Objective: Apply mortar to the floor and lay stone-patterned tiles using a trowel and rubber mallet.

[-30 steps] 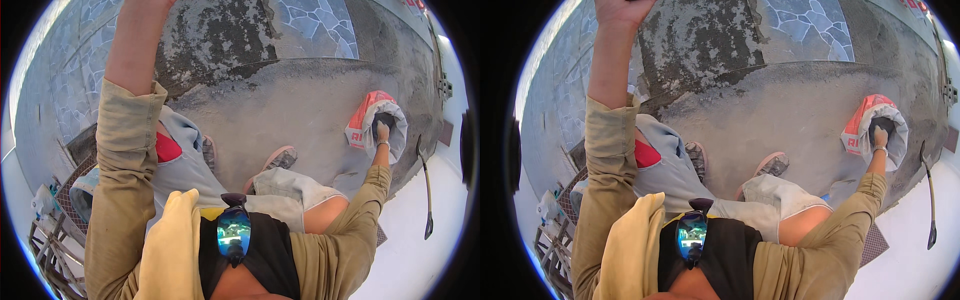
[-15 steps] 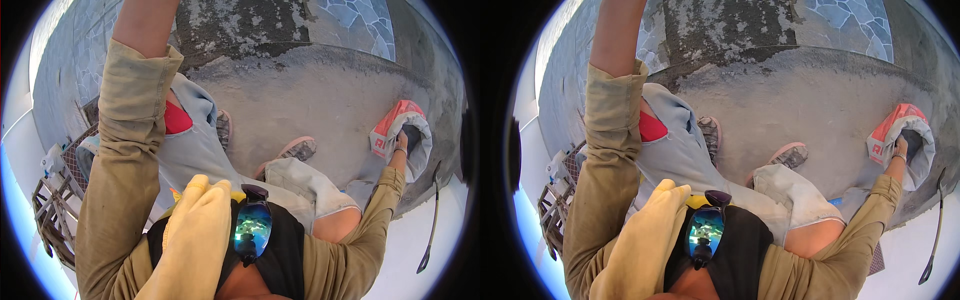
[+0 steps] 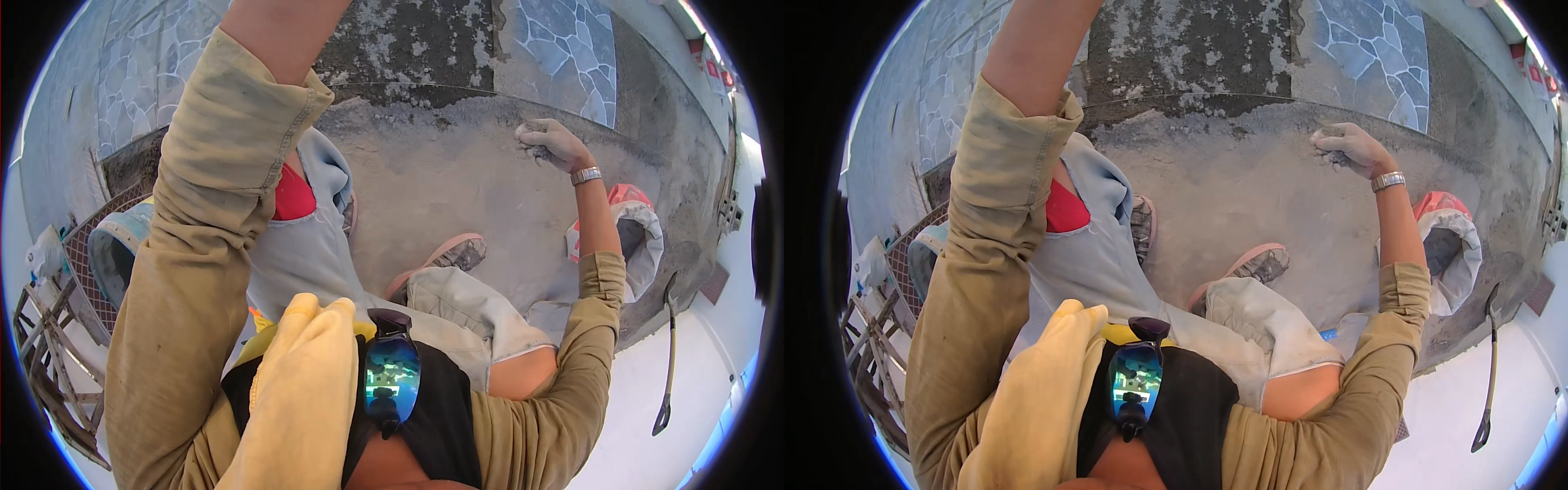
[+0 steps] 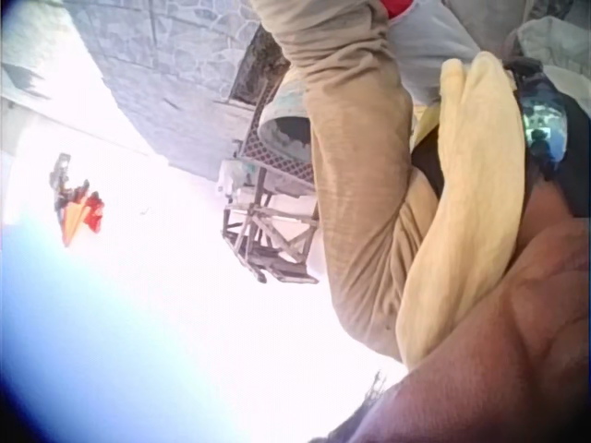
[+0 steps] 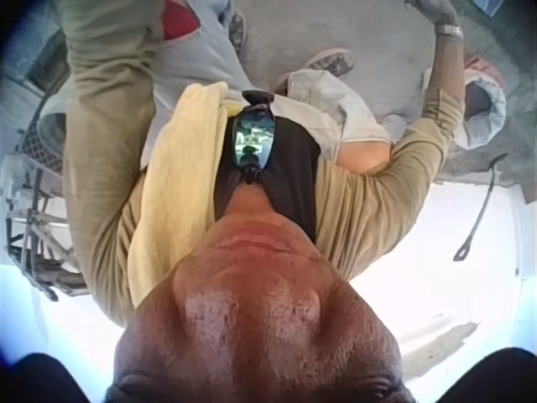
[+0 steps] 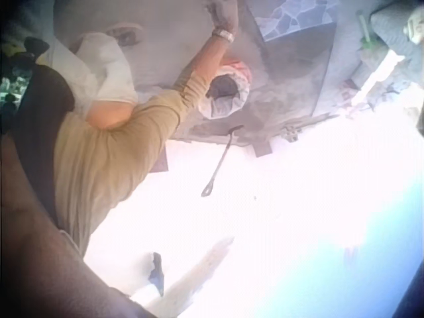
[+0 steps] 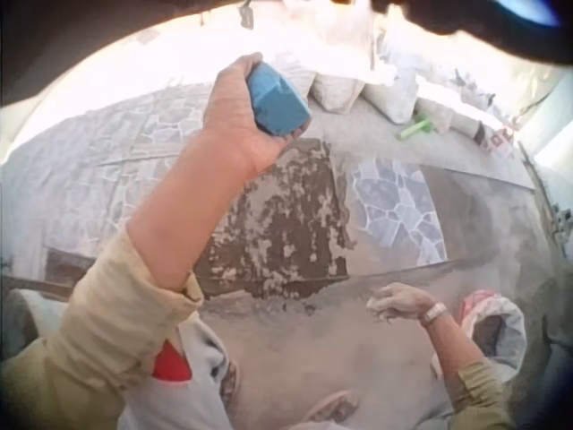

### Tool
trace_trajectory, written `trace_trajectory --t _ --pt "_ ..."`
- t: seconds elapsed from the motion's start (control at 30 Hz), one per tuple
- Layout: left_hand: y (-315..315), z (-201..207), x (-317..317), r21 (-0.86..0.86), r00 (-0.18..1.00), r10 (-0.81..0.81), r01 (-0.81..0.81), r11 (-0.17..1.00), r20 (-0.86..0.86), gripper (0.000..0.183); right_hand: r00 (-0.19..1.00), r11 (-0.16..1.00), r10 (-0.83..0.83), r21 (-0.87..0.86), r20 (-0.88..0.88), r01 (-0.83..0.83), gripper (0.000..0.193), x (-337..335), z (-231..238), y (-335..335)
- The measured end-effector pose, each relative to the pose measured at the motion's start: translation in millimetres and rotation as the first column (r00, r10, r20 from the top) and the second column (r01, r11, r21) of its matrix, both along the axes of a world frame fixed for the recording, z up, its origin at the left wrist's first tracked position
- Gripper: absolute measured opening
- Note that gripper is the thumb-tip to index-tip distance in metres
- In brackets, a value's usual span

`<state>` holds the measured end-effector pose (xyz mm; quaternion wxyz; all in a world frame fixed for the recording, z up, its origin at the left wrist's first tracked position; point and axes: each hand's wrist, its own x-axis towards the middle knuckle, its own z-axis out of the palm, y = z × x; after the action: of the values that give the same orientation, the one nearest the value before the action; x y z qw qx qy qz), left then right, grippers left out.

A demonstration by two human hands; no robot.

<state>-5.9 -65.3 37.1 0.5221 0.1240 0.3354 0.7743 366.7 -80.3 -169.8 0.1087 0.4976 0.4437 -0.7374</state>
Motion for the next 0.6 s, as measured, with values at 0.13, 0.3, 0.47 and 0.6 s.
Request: trace_trajectory --t 0.13,0.3,0.47,0.6 --pt "-13 3 -14 0.134 0.999 -0.036 0.035 0.99 0.005 0.044 0.988 0.968 -0.06 0.234 -0.139 0.092 0.021 -114 -43 16" --pt "-22 15 -22 0.208 1.0 0.013 -0.01 0.978 -0.012 0.042 0.956 0.911 -0.29 0.322 0.048 0.26 0.027 -145 -43 26" --pt "-21 13 -20 0.293 1.0 -0.009 0.004 0.956 0.015 0.043 0.993 0.913 0.115 0.397 -0.024 -0.096 0.028 -218 -31 3" --pt "-22 21 -15 0.208 0.998 -0.044 0.034 0.977 0.04 0.045 0.793 0.659 -0.478 0.443 -0.378 0.608 0.026 -216 -52 15"
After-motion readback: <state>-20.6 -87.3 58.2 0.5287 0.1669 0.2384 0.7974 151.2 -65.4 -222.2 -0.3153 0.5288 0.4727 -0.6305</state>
